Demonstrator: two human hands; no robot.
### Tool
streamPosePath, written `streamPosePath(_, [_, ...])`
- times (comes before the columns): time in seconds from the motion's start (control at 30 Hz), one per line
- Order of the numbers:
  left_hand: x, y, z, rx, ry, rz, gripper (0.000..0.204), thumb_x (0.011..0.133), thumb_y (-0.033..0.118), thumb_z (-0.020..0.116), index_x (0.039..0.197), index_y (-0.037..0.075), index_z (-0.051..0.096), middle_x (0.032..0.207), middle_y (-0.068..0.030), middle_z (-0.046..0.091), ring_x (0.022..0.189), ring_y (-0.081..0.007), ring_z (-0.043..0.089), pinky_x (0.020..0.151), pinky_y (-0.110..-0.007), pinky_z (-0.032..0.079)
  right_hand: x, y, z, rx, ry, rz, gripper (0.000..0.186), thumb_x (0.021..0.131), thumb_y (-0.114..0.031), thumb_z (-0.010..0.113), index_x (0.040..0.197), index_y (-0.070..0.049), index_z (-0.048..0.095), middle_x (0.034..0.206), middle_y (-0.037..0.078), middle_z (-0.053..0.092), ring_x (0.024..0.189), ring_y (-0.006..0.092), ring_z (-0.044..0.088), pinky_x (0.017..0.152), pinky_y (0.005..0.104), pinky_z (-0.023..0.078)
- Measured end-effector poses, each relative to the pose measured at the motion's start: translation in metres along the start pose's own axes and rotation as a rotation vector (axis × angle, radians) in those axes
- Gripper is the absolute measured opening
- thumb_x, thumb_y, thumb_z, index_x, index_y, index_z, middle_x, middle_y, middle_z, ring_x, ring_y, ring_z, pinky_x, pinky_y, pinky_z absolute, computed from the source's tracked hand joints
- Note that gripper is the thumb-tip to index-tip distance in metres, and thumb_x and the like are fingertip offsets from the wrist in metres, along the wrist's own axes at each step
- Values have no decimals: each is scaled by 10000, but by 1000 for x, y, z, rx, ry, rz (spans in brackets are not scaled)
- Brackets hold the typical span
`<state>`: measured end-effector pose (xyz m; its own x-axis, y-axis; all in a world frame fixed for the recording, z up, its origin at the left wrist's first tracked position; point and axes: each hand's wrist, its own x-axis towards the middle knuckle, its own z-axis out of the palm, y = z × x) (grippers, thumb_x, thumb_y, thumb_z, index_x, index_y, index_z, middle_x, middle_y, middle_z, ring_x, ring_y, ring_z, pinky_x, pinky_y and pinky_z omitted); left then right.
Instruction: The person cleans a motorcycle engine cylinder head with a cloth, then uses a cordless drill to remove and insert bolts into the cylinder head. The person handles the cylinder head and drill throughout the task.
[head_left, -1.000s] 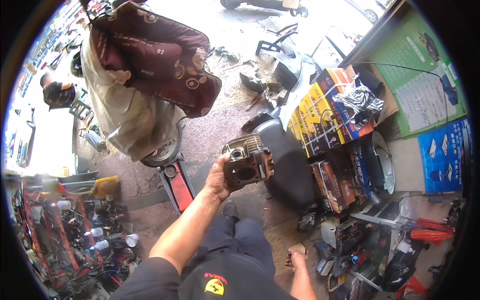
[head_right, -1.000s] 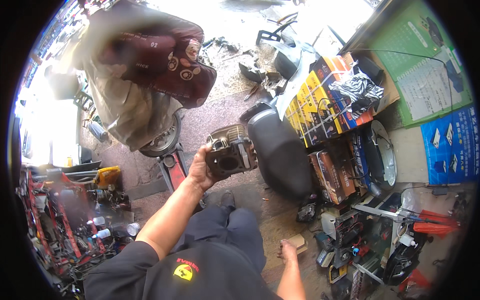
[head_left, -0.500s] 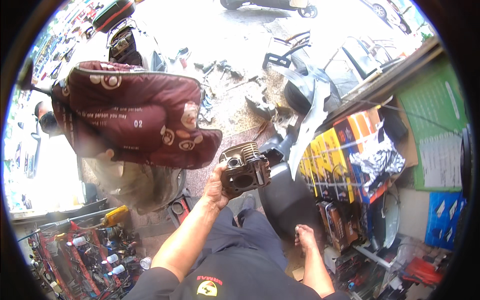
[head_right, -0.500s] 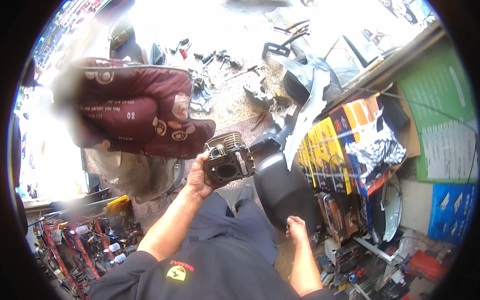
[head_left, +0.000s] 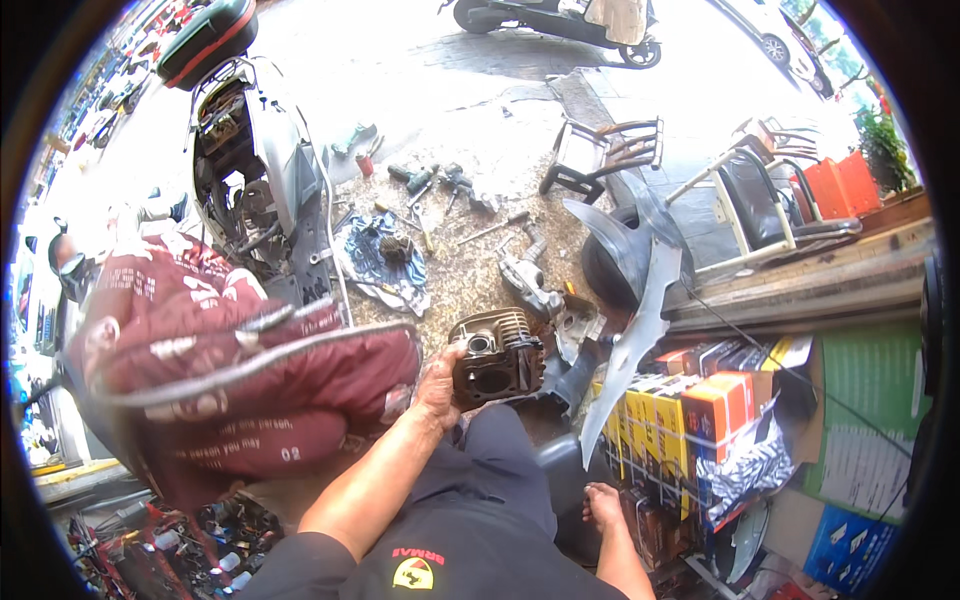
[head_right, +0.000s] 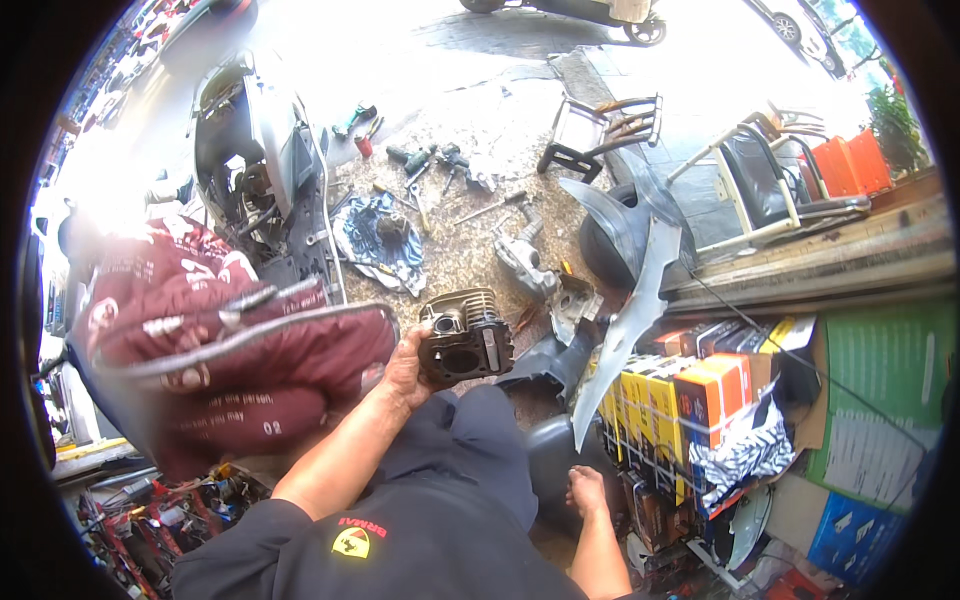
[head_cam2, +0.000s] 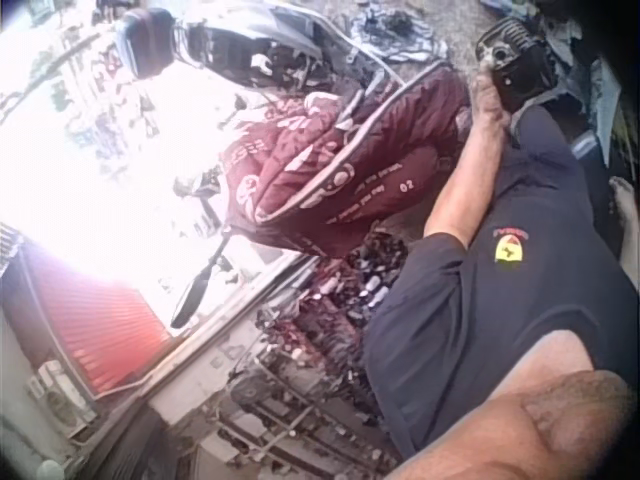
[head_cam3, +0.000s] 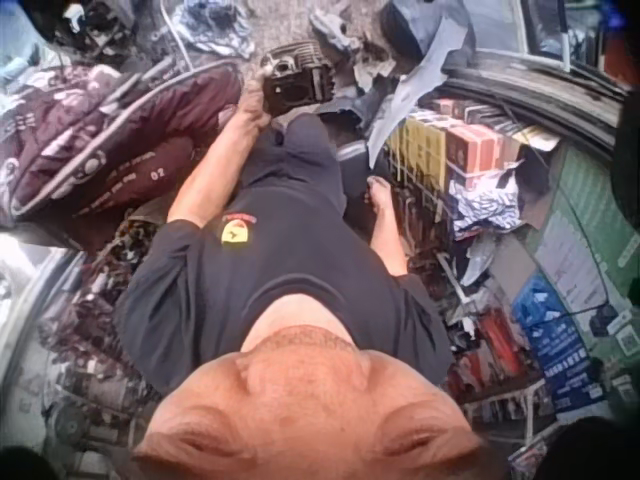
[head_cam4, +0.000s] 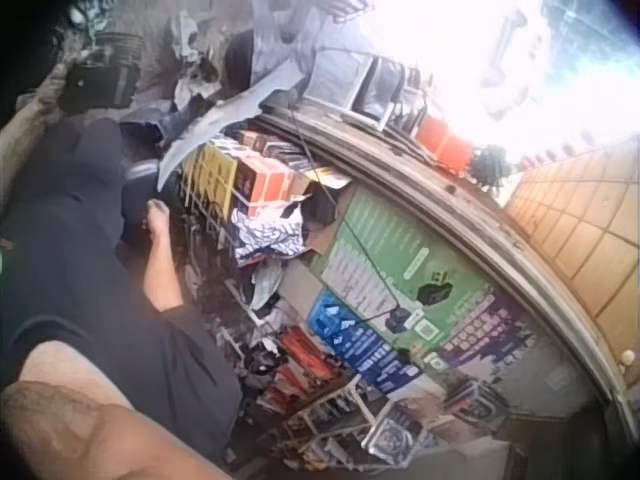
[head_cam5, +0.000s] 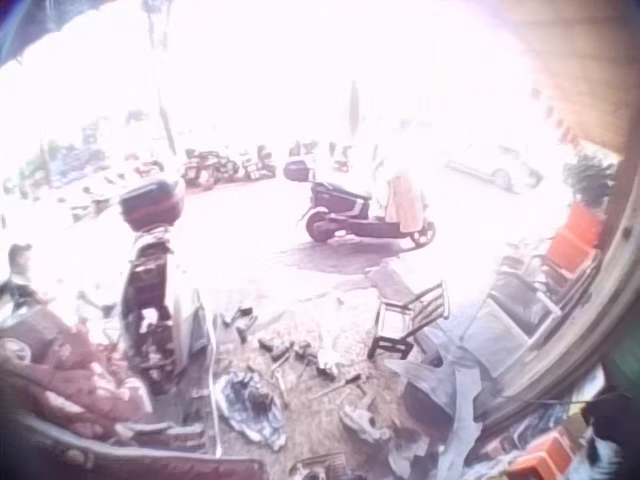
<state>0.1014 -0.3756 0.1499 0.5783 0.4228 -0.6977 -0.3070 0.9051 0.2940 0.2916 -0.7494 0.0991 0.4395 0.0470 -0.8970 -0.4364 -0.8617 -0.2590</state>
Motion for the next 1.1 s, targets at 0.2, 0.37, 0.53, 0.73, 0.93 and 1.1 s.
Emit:
streamPosePath(0.2, [77,80,24,66,185,17,348,865,416,671,1113,177,623,1085,-55,677,969,-254,678,779,-516,577,44,-110,23,11,-53,56,314,926,-177,590,1184,-5,639,729,61,590,515,148,556,441,303,495])
streamPosePath(0.37, [138,146,49,220,270,115,517,843,572,628,1216,216,591,1145,-55,679,1010,-272,680,828,-492,563,109,-267,26,-36,-55,-61,286,934,-177,575,1167,-17,619,654,22,517,472,133,494,416,288,430])
streamPosePath(0.53, [191,202,77,71,269,122,572,832,570,620,1241,172,584,1181,-77,663,1045,-279,658,827,-514,545,131,-420,5,9,-72,-229,332,937,-182,587,1217,-4,604,682,23,533,486,119,522,416,269,460])
streamPosePath(0.73, [276,270,108,17,349,84,353,892,490,611,1135,234,606,1069,-23,675,943,-261,679,694,-545,544,164,-532,12,65,-29,-225,320,930,-181,595,1209,-26,603,691,28,536,457,120,503,389,278,445])
streamPosePath(0.93, [365,344,140,23,334,95,357,870,465,640,1126,219,600,1055,-45,674,942,-266,678,714,-558,550,181,-625,29,48,32,-162,248,938,-173,591,1145,-39,615,666,20,531,462,118,507,404,278,445])
streamPosePath(1.1, [415,413,176,-56,359,89,463,826,483,669,1170,185,585,1083,-68,666,938,-277,678,731,-545,562,197,-729,25,85,10,-225,248,937,-175,590,1141,-37,616,663,19,526,475,120,516,425,272,455])
